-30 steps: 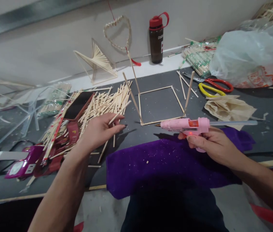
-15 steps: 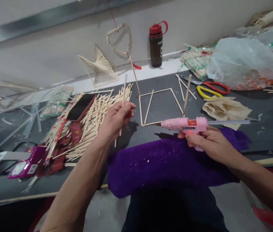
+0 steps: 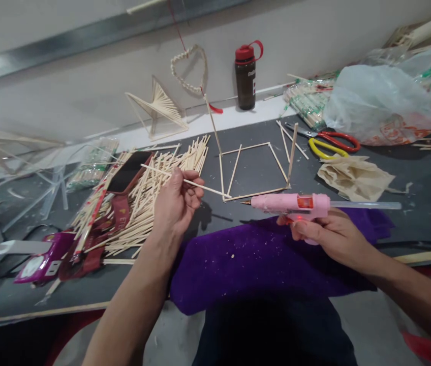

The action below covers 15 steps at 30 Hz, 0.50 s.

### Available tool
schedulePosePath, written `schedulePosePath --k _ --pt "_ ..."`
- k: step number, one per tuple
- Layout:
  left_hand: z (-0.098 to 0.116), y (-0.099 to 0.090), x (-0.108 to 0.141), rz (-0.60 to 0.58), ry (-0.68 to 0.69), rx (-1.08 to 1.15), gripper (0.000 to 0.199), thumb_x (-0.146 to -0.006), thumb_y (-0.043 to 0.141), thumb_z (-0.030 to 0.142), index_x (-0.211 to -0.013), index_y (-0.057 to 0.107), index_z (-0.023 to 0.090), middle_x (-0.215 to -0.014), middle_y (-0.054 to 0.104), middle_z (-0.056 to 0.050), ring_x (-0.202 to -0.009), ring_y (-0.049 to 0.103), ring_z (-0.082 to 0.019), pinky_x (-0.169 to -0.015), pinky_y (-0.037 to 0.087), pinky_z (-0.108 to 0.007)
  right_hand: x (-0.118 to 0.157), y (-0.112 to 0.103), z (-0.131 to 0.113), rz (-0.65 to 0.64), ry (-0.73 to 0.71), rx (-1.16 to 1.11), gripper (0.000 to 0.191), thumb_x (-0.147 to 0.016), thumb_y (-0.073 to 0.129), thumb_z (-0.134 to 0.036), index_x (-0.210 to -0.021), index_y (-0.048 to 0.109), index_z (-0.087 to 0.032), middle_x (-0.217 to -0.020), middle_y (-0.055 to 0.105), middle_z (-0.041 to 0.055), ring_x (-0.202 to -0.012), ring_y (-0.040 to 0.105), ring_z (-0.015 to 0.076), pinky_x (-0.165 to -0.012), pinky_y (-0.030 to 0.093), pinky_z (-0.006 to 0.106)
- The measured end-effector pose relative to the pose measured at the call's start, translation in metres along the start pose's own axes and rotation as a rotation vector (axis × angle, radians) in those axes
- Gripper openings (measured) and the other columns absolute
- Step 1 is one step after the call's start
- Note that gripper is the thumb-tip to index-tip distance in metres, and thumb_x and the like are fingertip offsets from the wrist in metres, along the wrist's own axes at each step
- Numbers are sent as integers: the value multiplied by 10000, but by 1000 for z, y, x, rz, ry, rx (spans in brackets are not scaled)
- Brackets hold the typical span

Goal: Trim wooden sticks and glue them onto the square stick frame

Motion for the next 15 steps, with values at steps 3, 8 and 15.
schedulePosePath --k 3,8,15 --pt "-13 2 0 -1 -113 64 290 -950 513 304 -740 625 139 -617 636 -13 -417 544 -43 -307 376 -98 3 2 1 2 1 -10 323 -915 520 -385 -685 634 -190 -892 718 52 -654 596 133 -592 469 250" --pt "-22 9 3 -45 -149 67 193 -908 566 231 -774 639 113 -615 642 -18 -426 562 -49 -313 392 -93 4 6 1 8 -60 27 343 -937 485 -379 -699 626 -176 -713 633 26 -602 532 121 -551 422 241" --pt "-21 10 2 -56 -98 60 191 -908 535 199 -795 645 91 -612 646 -20 -421 571 -60 -310 401 -107 5 9 12 -5 11 -16 349 -942 482 -396 -759 664 -161 -692 627 28 -620 558 129 -574 431 243"
Point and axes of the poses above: each hand's wrist, its own x-axis away from the middle knuckle, its own y-axis out of the palm, z = x × y, the point moved 8 cm from there along -x, towards the middle knuckle
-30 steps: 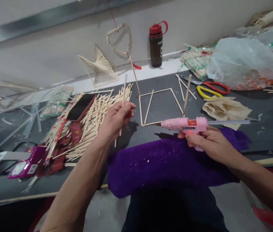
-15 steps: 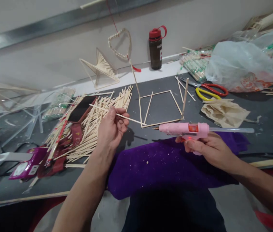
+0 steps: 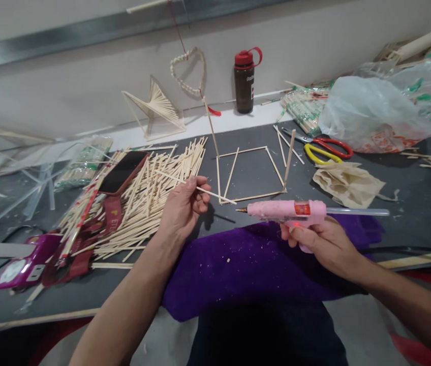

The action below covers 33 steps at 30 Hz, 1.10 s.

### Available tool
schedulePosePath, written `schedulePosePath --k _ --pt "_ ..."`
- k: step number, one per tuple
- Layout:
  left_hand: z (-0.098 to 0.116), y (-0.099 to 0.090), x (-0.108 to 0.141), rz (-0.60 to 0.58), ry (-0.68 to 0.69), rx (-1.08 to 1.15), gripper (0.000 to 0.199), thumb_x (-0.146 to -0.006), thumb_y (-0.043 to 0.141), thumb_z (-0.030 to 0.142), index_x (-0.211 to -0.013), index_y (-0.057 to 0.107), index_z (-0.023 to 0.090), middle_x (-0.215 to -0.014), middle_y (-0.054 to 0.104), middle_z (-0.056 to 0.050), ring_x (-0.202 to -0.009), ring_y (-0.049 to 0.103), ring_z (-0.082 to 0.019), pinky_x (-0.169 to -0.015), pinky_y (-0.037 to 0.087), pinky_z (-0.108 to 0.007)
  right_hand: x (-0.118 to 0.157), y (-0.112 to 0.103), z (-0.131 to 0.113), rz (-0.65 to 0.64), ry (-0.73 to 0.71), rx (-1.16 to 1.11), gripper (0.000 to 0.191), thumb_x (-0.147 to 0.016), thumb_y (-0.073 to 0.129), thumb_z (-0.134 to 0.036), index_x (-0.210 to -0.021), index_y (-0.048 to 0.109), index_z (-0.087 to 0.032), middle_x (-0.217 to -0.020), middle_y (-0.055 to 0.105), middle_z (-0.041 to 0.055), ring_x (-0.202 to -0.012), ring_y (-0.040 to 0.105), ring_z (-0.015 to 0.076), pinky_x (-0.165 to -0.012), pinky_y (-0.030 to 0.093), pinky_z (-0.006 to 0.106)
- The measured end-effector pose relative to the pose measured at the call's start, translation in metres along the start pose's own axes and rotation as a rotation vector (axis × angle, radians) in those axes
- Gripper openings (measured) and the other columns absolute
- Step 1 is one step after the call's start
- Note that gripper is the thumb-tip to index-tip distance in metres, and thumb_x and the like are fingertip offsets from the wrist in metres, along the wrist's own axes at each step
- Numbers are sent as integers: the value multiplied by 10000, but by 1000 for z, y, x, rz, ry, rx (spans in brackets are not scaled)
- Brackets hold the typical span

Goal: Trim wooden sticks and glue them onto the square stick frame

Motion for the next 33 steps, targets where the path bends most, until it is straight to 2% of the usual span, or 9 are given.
schedulePosePath --k 2,6,10,24,33 --pt "0 -1 0 2 7 -4 194 -909 528 196 -791 643 95 -608 645 -18 -418 569 -61 -310 403 -111 1 -1 1 12 5 15 356 -940 483 -395 -738 662 -162 -723 644 37 -652 572 136 -605 439 248" --pt "-2 -1 0 -9 6 -26 176 -892 563 224 -797 645 101 -617 648 -14 -423 567 -58 -314 403 -110 1 -5 -2 67 -31 105 382 -936 478 -382 -656 620 -165 -658 596 16 -566 481 115 -560 399 244" --pt "-4 -1 0 -41 18 -40 166 -842 644 266 -796 648 106 -621 654 -12 -430 574 -63 -320 414 -114 1 -6 -3 86 -76 122 358 -944 474 -353 -668 608 -170 -704 614 12 -604 512 117 -588 412 238" --pt "-1 3 4 -61 48 -85 217 -794 705 321 -795 643 113 -611 652 -1 -425 569 -64 -325 427 -125 0 -3 -3 54 -41 187 368 -935 469 -355 -622 548 -179 -566 472 -29 -505 429 96 -488 349 229" --pt "0 2 4 -42 55 -88 189 -827 669 299 -782 644 118 -613 653 -7 -416 569 -63 -318 421 -129 0 -2 -9 30 -34 240 413 -925 456 -394 -570 505 -188 -519 433 -31 -484 408 101 -479 331 241"
Point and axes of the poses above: each hand's wrist, its own x-axis away from the middle knuckle, its own y-axis out of the palm, z = x × y, the point moved 8 cm from there along -x, towards the middle knuckle
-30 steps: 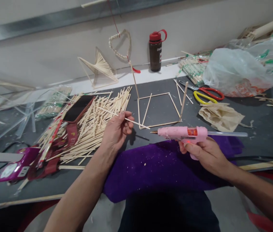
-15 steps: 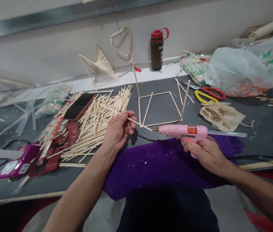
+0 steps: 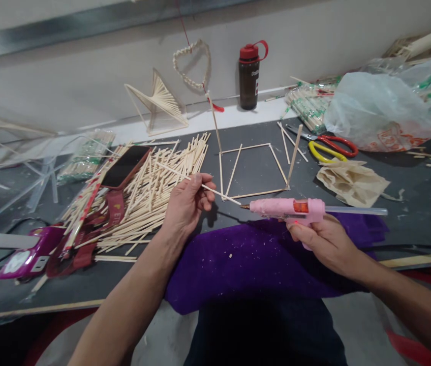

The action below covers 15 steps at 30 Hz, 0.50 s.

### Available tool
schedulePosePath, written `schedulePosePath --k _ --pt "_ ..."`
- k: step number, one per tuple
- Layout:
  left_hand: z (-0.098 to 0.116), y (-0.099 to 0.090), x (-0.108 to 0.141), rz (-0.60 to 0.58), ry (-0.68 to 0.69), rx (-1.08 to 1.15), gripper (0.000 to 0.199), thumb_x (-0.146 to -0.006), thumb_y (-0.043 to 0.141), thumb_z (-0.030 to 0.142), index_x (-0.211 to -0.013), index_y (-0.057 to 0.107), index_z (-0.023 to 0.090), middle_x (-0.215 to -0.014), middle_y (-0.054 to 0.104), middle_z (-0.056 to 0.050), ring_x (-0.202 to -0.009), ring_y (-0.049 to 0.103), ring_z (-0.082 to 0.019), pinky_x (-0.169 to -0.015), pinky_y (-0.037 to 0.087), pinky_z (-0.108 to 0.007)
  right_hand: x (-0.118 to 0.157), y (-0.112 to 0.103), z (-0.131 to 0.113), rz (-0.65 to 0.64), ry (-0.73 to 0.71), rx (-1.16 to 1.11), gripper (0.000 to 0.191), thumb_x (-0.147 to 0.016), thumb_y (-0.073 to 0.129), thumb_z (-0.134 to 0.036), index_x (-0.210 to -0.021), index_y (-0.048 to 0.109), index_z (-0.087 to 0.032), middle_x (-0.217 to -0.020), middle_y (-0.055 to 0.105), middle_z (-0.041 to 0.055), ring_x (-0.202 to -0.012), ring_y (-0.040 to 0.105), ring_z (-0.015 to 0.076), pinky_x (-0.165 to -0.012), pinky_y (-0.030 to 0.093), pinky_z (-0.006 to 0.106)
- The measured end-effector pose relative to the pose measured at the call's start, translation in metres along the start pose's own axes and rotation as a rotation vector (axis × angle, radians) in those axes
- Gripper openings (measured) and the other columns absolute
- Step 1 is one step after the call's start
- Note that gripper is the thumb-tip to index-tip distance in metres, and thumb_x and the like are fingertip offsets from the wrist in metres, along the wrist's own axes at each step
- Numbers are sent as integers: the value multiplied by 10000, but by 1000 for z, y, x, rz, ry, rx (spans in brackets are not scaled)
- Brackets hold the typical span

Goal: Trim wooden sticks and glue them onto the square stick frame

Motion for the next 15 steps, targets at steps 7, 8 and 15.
schedulePosePath --k 7,8,15 --pt "1 -1 0 -1 6 2 183 -831 660 294 -792 657 115 -623 656 -10 -419 572 -63 -319 422 -129 2 -1 4 24 14 -24 370 -928 469 -382 -624 553 -189 -541 465 -27 -489 423 105 -474 340 241" --pt "1 -1 0 -1 6 2 181 -836 654 289 -793 656 114 -622 654 -11 -416 570 -63 -318 420 -129 2 -2 4 31 8 -28 367 -927 472 -375 -621 554 -188 -543 469 -26 -490 425 104 -476 343 241" --pt "1 -1 0 -9 8 -4 175 -844 643 279 -787 650 114 -619 656 -10 -405 568 -59 -320 426 -126 2 -2 4 32 13 -41 385 -926 472 -372 -599 547 -182 -549 470 -20 -494 421 100 -466 344 235"
Point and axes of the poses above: each hand's wrist, its own x-axis away from the middle knuckle, its own y-axis out of the palm, z = x × y, the point moved 8 cm from there along -x, towards the middle knuckle
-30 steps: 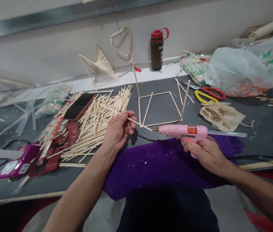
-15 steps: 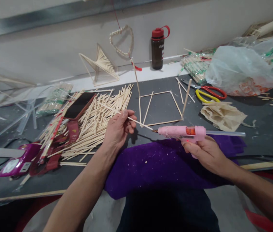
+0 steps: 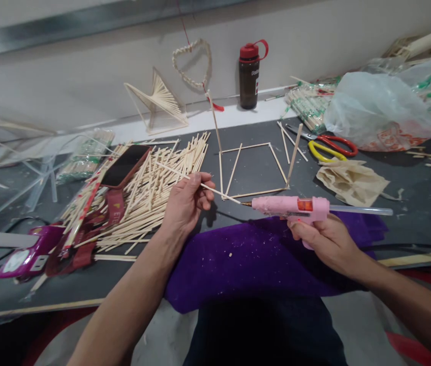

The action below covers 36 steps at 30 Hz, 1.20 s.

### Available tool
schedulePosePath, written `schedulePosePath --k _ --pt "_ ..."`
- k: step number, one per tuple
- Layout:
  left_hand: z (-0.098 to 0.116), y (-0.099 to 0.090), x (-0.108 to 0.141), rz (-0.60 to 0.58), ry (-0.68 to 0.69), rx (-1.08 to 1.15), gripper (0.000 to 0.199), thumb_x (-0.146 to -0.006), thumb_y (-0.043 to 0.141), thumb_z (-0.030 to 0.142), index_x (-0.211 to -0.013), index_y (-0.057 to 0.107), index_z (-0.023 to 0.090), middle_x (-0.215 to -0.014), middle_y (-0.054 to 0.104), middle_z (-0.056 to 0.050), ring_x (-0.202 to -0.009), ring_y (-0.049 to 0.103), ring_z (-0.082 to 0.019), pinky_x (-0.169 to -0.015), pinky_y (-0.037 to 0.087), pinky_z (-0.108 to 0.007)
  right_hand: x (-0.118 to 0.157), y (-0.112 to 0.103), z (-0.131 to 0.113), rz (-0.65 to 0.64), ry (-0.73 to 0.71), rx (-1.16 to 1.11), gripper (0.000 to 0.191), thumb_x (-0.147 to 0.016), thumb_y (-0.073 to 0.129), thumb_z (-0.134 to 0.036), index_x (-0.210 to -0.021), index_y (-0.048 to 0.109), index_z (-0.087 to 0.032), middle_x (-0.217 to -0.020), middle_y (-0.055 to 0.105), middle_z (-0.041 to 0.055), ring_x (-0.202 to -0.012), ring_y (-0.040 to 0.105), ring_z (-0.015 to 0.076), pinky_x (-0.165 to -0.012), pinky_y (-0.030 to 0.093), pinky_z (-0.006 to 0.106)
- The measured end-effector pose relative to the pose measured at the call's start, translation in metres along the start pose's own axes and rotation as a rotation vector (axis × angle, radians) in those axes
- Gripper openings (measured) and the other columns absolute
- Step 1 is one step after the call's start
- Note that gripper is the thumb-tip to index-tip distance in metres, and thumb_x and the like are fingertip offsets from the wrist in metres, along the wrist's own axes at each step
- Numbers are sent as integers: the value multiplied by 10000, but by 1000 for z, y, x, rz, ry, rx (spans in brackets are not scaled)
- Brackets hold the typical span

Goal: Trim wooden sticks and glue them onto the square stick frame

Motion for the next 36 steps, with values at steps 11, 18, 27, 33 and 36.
schedulePosePath --k 11,18,27,33,36 --pt "-3 0 0 20 -28 -7 189 -818 681 304 -771 649 123 -604 650 -7 -404 564 -58 -308 408 -121 0 -1 -3 7 -22 9 366 -925 471 -379 -616 552 -200 -543 487 -18 -483 426 109 -467 354 245" --pt "-3 -1 -1 17 -25 -1 184 -843 649 286 -781 638 113 -608 651 -5 -402 565 -58 -308 411 -120 0 -1 -4 7 -28 15 364 -935 465 -380 -632 558 -201 -548 489 -16 -488 441 114 -473 355 247" --pt "-3 0 0 16 -21 -18 184 -830 663 292 -780 637 117 -610 648 -5 -392 557 -60 -306 405 -126 2 -1 1 3 -13 24 383 -938 463 -413 -635 561 -201 -553 489 -14 -498 442 116 -473 361 246" --pt "-3 -1 0 23 -13 -13 179 -827 661 288 -780 645 116 -608 656 -6 -399 560 -61 -308 408 -124 1 1 -1 -16 -33 13 385 -939 462 -387 -613 540 -197 -544 478 -20 -492 432 110 -485 355 247" --pt "-3 -3 -1 29 -9 -12 188 -829 661 297 -785 648 116 -607 656 -6 -398 561 -60 -312 411 -123 1 1 -2 -20 -33 32 396 -938 459 -384 -598 532 -194 -533 463 -22 -489 425 111 -494 355 250"
Point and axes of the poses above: each hand's wrist, its own x-axis away from the middle knuckle, its own y-axis out of the palm, z = x × y, the point moved 8 cm from there along -x, towards the middle knuckle
